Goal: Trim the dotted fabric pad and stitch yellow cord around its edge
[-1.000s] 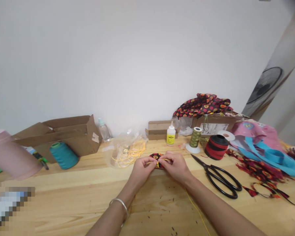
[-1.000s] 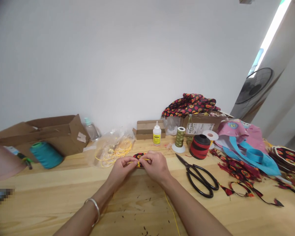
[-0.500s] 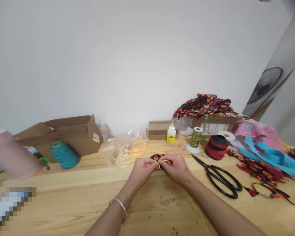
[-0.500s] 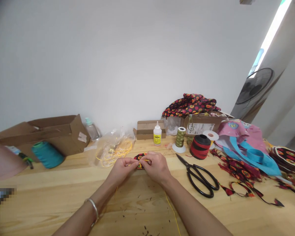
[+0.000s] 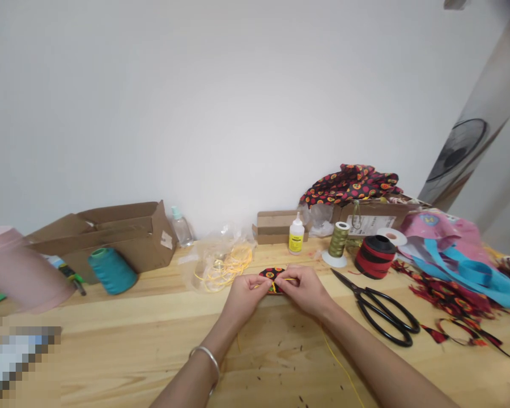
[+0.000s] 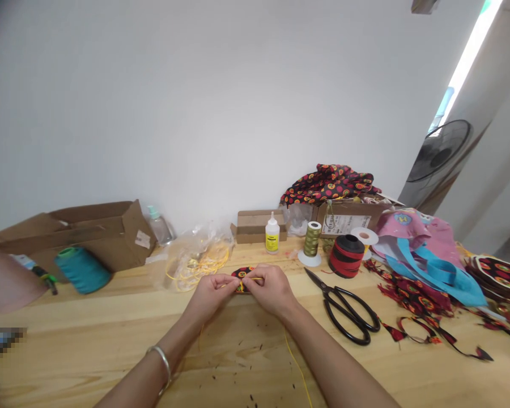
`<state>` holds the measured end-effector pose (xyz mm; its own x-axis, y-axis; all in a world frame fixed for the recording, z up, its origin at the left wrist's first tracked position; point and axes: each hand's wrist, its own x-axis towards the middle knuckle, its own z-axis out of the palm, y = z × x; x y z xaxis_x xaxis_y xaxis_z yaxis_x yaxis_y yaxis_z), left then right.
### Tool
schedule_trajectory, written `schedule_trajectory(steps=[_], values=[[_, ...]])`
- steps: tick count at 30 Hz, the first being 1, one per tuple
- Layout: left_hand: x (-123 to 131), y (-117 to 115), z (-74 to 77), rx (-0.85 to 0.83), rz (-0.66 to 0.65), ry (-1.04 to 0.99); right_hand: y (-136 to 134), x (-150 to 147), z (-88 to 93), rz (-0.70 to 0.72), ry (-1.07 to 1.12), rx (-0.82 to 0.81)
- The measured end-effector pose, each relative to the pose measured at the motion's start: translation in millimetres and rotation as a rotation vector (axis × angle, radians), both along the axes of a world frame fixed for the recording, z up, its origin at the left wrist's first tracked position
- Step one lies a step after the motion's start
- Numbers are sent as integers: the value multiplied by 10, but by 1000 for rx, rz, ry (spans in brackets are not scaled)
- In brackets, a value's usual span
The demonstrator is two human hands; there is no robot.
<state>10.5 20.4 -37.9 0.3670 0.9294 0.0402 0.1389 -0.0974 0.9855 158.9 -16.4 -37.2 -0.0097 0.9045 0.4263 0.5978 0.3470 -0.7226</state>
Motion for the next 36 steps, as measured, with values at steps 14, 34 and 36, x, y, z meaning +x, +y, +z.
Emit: schedule_trajectory(steps=[14, 34, 36], values=[[-3, 6, -18, -2, -35, -15, -9, -37, 11, -47, 13, 41], [-10, -42, -2, 175, -44, 57, -19, -15, 14, -87, -126, 43], [-5, -57, 15, 141, -52, 49, -20, -14, 18, -90, -136, 47]])
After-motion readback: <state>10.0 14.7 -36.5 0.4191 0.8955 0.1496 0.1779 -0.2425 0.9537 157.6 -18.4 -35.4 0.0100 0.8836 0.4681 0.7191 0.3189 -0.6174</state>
